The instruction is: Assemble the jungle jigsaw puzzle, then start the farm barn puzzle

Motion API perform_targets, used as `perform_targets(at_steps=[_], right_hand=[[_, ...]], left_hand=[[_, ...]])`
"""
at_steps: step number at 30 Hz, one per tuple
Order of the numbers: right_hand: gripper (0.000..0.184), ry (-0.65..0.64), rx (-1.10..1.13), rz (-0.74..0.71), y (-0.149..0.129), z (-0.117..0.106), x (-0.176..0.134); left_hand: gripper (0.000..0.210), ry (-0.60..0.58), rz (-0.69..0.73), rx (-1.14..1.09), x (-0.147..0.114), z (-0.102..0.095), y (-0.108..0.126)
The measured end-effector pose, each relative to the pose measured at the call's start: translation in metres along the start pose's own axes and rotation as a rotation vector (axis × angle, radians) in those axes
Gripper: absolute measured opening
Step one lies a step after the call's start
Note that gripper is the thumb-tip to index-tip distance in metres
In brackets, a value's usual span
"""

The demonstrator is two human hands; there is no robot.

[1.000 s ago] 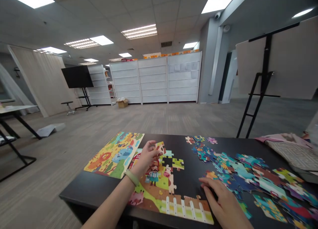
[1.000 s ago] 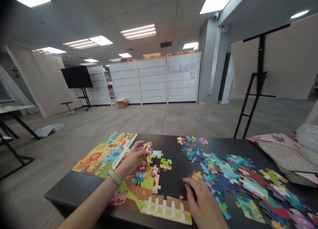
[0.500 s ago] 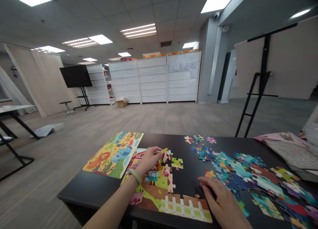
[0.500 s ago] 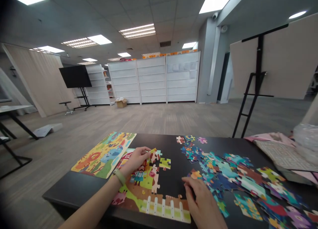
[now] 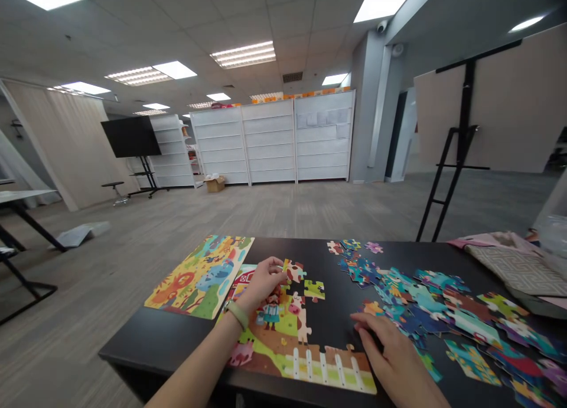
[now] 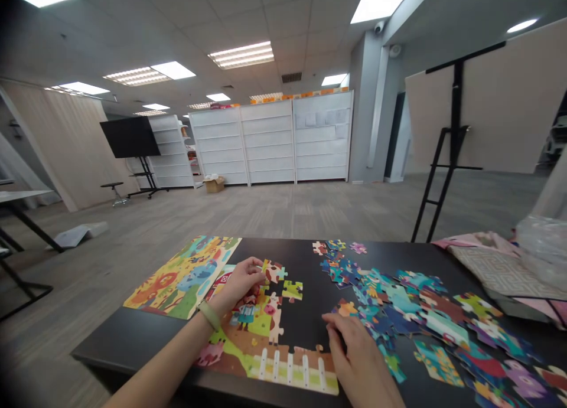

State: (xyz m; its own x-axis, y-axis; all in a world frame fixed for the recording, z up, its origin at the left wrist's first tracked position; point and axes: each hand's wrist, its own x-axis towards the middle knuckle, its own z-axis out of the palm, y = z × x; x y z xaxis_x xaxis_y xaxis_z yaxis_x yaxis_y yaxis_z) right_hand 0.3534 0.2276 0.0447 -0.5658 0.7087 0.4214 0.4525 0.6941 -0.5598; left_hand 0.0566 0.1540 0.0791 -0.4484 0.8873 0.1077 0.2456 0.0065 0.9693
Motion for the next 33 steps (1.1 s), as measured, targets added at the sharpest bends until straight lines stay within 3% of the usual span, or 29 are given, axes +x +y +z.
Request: perform_targets(at_steps=[9,19,33], right_hand=[[0.034,0.020,0.012,0.001,-0.001,0.000,0.000],[0.034,0.002,-0.006,-0.005,-0.005,-0.003,0.000],[0.035,-0.015,0.013,0.005,-0.007,-0.004,0.001]], left_hand=[[0.027,0.029,0.108,0.167,0.006,-0.004,-0.006],[0.028,-0.033,0.224,0.382,0.014,0.001,-0.010],[0.037,-0.096,0.247,0.467,0.004,-0.002,-0.004]])
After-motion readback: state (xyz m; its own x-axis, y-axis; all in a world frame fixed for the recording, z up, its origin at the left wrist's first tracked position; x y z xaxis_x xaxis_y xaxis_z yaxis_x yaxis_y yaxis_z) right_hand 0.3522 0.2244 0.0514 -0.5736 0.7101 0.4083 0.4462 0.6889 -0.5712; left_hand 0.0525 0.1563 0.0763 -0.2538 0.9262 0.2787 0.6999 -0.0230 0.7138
